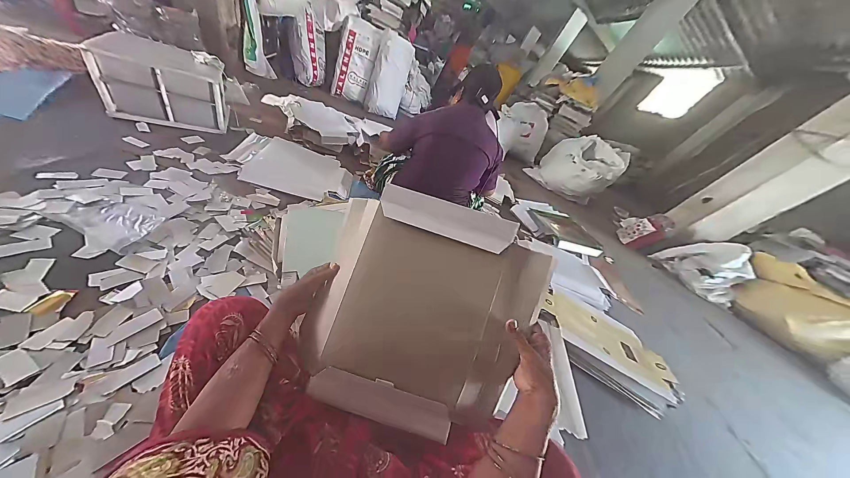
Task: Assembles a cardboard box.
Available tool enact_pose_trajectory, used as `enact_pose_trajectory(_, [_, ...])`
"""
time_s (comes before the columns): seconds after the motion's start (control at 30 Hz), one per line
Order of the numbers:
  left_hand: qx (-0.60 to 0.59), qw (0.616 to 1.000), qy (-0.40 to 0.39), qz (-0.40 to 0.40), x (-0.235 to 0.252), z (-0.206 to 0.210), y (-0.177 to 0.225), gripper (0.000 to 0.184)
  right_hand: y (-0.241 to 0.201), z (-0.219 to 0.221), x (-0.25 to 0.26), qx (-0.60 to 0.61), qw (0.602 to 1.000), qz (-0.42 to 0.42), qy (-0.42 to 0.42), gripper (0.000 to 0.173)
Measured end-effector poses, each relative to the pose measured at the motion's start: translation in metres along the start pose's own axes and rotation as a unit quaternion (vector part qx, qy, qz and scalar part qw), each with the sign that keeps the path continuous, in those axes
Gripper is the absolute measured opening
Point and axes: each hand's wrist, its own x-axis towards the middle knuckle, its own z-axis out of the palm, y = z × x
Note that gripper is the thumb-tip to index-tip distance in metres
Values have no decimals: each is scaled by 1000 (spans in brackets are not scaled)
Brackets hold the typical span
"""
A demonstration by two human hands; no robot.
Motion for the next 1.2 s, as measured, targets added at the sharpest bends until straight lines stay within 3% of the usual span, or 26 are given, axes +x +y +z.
enact_pose_trajectory(0.17, [5,1000,24,4,2,3,1,22,-8,4,-2,-4,999,-30,39,57])
enact_pose_trajectory(0.37, [-5,1000,-3,26,19,-11,-15,22,-24,9,-2,-24,992,-80,91,42])
enact_pose_trajectory(0.67, [74,996,-13,-42,23,-9,-24,41,-41,3,-8,-52,978,-108,168,59])
enact_pose_trajectory(0.93, [87,994,-6,-73,19,-4,-22,43,-62,22,-21,-31,974,-167,151,49])
enact_pose_trajectory(1.03, [77,992,-14,-100,20,-4,-26,42,-64,30,-23,-7,973,-197,123,37])
enact_pose_trajectory(1.2, [51,987,-33,-151,16,1,-33,52,-65,44,-25,14,983,-171,72,30])
